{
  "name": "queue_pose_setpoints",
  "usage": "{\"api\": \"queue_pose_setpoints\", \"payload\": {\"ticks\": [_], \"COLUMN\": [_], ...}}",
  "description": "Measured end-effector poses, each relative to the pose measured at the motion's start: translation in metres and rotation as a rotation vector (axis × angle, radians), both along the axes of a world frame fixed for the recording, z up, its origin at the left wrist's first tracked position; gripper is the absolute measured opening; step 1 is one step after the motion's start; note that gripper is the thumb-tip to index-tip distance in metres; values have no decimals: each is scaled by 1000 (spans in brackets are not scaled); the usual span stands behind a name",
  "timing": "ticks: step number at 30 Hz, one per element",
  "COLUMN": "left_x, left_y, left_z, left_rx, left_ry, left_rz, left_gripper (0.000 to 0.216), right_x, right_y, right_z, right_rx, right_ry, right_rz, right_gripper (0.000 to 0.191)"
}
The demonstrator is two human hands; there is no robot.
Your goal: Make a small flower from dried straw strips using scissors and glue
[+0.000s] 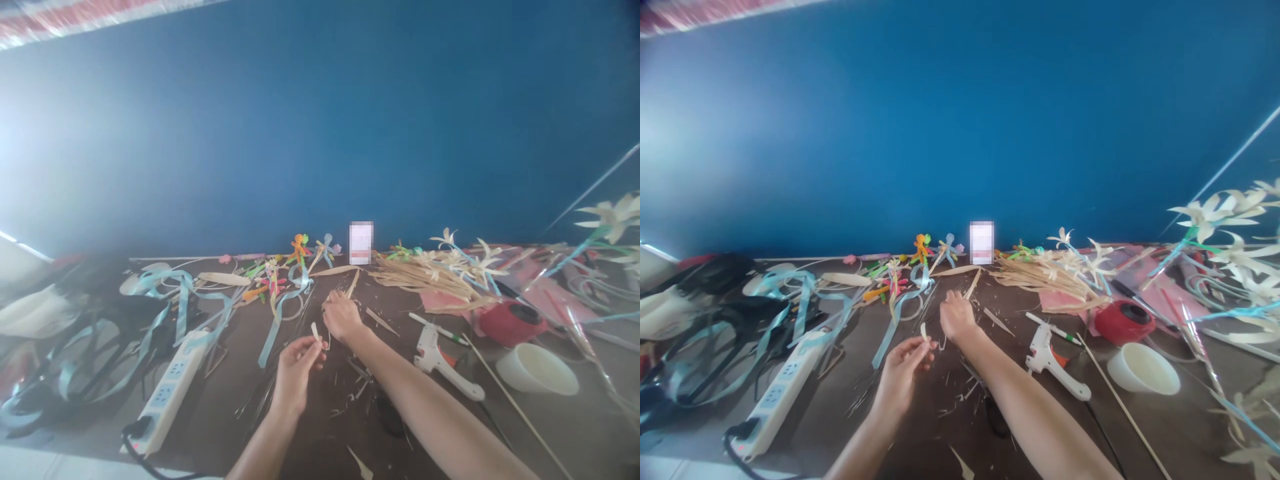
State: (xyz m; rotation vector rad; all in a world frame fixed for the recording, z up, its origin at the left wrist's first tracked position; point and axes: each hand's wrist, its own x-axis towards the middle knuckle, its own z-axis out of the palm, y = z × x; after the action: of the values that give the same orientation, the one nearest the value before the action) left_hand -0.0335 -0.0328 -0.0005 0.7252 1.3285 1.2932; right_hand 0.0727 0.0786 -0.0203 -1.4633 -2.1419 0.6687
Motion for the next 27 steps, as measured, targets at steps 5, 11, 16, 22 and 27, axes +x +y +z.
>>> {"api": "queue_pose_setpoints", "payload": {"ticks": [5,11,16,22,27], "left_x": [-1,7,28,51,59], "left_y": [4,11,15,14,12], "left_z": [-4,-4,0,2,2], "left_rx": [-18,8,28,26,36], "left_ry": [4,26,8,-39,-39], "left_rz": [58,3,-107,-157,-158], "left_gripper": [24,25,20,18,17], "right_x": [12,45,65,75,76], "right_y": [-5,-22,-44,-63,-73], "right_z": [10,31,34,29,25], "right_rx": [-87,-385,-536,-583,-555], "right_ry": [242,638,894,1096,1187], "right_rz": [-59,-97,-134,-218,-262], "right_gripper": [15,29,26,25,26]}}
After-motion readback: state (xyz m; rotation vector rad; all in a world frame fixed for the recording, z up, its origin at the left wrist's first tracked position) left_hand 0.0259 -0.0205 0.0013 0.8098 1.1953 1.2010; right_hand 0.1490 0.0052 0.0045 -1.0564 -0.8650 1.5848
